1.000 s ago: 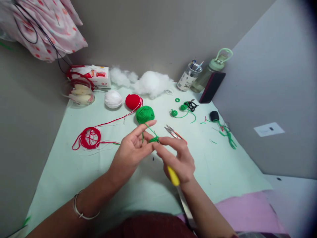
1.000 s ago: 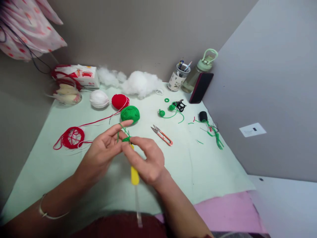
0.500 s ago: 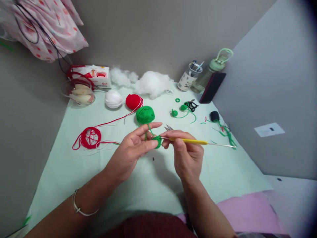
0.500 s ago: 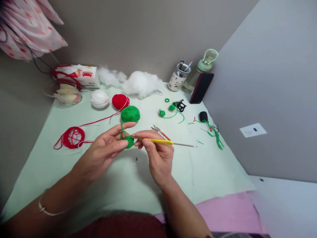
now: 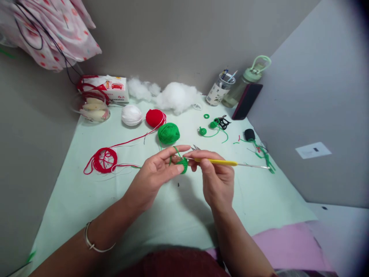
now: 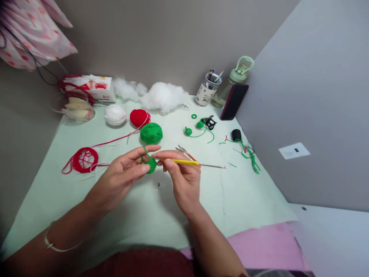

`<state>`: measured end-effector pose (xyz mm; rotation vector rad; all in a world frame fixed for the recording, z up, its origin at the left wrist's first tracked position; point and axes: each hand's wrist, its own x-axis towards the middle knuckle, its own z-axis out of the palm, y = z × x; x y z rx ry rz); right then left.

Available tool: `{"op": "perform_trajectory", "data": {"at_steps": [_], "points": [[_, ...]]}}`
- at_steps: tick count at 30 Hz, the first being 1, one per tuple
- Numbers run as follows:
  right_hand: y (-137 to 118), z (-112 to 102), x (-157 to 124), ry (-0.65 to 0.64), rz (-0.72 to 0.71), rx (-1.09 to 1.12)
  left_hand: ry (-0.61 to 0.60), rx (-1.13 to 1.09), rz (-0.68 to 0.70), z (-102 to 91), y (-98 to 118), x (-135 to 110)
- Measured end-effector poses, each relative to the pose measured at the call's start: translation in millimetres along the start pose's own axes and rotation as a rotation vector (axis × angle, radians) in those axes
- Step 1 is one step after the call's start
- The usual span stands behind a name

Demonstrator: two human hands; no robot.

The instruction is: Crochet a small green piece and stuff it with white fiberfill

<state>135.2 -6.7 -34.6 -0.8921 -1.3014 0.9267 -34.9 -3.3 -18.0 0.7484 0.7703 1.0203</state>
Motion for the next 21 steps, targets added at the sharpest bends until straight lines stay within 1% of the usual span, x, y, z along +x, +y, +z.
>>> {"op": "perform_trajectory", "data": {"at_steps": [2, 3, 5, 7, 8, 9, 10, 11, 12, 14, 15, 16, 18, 19, 21], "points": [[-1, 2, -3, 0.014, -0.042, -0.051, 0.033, 0.014, 0.023, 0.9, -2, 0], [-1, 4, -5, 0.017, -0.087, -0.104, 0.062, 0.017, 0.040, 1.6, -3, 0], [0, 5, -10, 0.008, -0.227, -0.293, 0.111, -0.003, 0.053, 2.9, -6, 1], [1, 5, -15, -0.030, -0.387, -0.506, 0.118, -0.058, 0.008, 3.6, -7, 2], [2, 5, -15, -0.044, -0.449, -0.568, 0.097, -0.095, -0.039, 3.4, -7, 2], [2, 4, -15, -0.047, -0.482, -0.584, 0.069, -0.133, -0.092, 2.9, -7, 3], [2, 2, -14, -0.030, -0.474, -0.555, 0.044, -0.172, -0.135, 2.0, -6, 4], [1, 1, -12, 0.006, -0.427, -0.483, 0.026, -0.205, -0.160, 0.9, -5, 5], [0, 0, -10, 0.048, -0.346, -0.384, 0.020, -0.227, -0.161, -0.2, -3, 6], [-1, -2, -4, 0.097, -0.152, -0.164, 0.044, -0.213, -0.108, -2.0, -1, 6], [-1, -2, -2, 0.080, -0.072, -0.073, 0.056, -0.177, -0.073, -2.4, 0, 5], [-1, -2, 0, 0.049, -0.023, -0.005, 0.057, -0.129, -0.044, -2.5, 0, 5], [1, -2, 1, -0.012, 0.018, 0.044, 0.040, -0.034, -0.006, -2.1, -2, 3], [2, -2, 1, -0.019, 0.028, 0.044, 0.025, 0.004, 0.005, -1.9, -3, 3], [3, -3, 1, 0.008, 0.065, 0.045, 0.006, 0.061, 0.025, -1.7, -4, 1]]}}
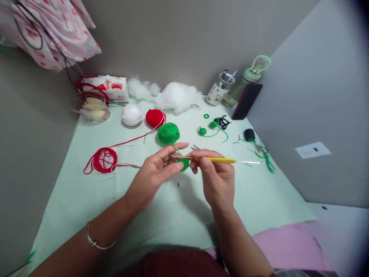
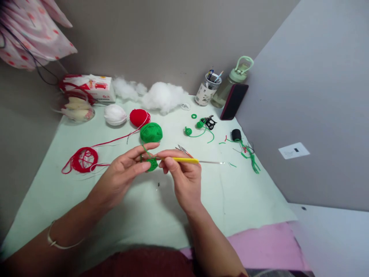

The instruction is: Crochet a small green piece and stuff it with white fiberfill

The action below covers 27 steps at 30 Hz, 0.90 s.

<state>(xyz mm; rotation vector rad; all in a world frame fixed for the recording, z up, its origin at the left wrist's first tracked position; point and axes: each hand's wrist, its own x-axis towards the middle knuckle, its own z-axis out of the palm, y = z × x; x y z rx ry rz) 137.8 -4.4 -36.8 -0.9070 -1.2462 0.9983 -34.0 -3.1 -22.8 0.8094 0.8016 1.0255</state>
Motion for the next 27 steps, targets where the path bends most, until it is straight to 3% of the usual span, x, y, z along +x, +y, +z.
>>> {"op": "perform_trajectory", "data": {"at_steps": [5, 9, 20, 24, 27], "points": [[-4, -2, 3, 0.025, 0.089, 0.113, 0.041, 0.083, 0.033, -1.3, 3, -2], [-7, -1, 2, 0.007, 0.047, 0.101, 0.055, 0.123, 0.066, -2.9, 4, -2], [-5, -2, -12, -0.094, -0.497, -0.486, 0.185, 0.419, 0.227, 1.6, -1, -4], [2, -1, -16, -0.110, -0.675, -0.762, 0.170, 0.234, 0.140, 7.8, -3, -5], [2, 1, -17, -0.045, -0.711, -0.780, 0.051, -0.047, -0.057, 6.8, 0, -3]]}}
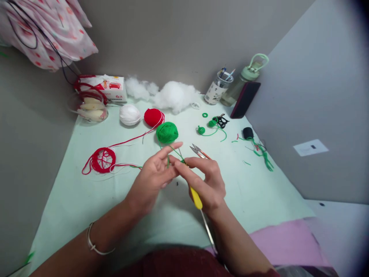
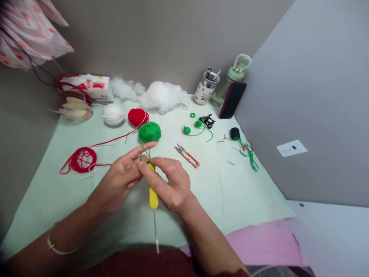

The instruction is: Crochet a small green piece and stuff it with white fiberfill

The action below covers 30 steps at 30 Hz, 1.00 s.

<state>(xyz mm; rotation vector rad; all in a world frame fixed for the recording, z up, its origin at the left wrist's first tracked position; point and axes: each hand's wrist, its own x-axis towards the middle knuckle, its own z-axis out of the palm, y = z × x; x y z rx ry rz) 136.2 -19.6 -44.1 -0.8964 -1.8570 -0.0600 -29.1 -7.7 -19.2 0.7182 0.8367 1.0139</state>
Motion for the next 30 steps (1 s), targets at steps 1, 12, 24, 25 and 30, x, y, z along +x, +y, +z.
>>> {"op": "perform_trajectory", "data": {"at_steps": [1, 12, 24, 25, 30], "points": [[0, -1, 2, 0.033, 0.047, 0.069, -0.028, -0.067, -0.061, -1.5, 2, 1], [3, 4, 13, 0.056, 0.489, 0.586, -0.004, -0.041, 0.059, -3.1, -1, 4], [5, -3, 13, 0.124, 0.548, 0.635, -0.010, -0.200, -0.079, -7.1, 4, 7], [6, -2, 13, 0.102, 0.594, 0.711, -0.007, -0.152, -0.046, -6.7, 3, 7], [10, 1, 12, 0.030, 0.716, 0.795, -0.068, 0.059, 0.051, -7.0, -3, 5]]}}
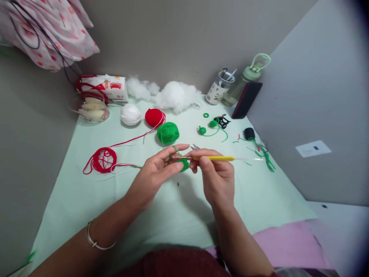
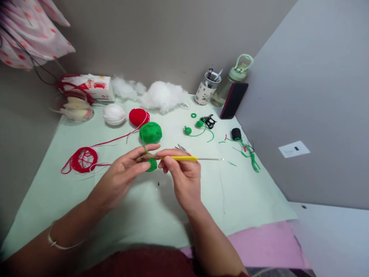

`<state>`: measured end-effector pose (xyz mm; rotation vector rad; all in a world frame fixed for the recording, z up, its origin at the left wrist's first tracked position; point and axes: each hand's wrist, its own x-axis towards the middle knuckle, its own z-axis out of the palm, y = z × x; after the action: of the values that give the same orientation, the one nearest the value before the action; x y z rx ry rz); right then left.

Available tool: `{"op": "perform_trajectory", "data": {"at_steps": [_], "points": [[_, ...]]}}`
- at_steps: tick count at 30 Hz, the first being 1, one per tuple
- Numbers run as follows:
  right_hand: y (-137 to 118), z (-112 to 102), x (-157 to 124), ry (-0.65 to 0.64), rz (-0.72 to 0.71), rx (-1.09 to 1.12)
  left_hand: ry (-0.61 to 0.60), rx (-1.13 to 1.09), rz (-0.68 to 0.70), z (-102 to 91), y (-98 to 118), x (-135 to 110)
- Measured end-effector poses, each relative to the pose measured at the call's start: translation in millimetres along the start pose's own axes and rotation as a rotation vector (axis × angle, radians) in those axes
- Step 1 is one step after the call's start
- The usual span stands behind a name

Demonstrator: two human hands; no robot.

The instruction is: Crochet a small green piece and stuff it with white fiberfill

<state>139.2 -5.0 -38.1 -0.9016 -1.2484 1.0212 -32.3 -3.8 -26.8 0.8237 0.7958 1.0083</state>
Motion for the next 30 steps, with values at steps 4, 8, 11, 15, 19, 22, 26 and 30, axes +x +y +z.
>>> {"op": "perform_trajectory", "data": {"at_steps": [4, 8, 11, 15, 19, 22, 26, 30], "points": [[-2, -2, 3, 0.025, 0.056, 0.089, 0.024, 0.093, 0.017, -2.6, 3, 1], [-6, -1, 4, 0.030, 0.045, 0.072, 0.061, 0.099, 0.033, -2.4, 7, 1], [-8, 1, 1, 0.040, -0.025, -0.033, 0.083, 0.169, 0.073, -3.4, 7, -1], [-8, 2, -6, 0.030, -0.218, -0.258, 0.132, 0.286, 0.136, -2.9, 8, -4], [-2, 1, -15, -0.074, -0.534, -0.617, 0.190, 0.233, 0.138, 2.8, 7, -6], [1, 1, -19, -0.076, -0.654, -0.808, 0.103, -0.036, -0.012, 4.6, 7, -4], [-3, 3, -13, 0.043, -0.476, -0.441, 0.045, -0.212, -0.169, 1.0, 11, 0], [-7, 4, -3, 0.077, -0.171, -0.048, 0.054, -0.199, -0.104, 0.3, 13, 1]]}}
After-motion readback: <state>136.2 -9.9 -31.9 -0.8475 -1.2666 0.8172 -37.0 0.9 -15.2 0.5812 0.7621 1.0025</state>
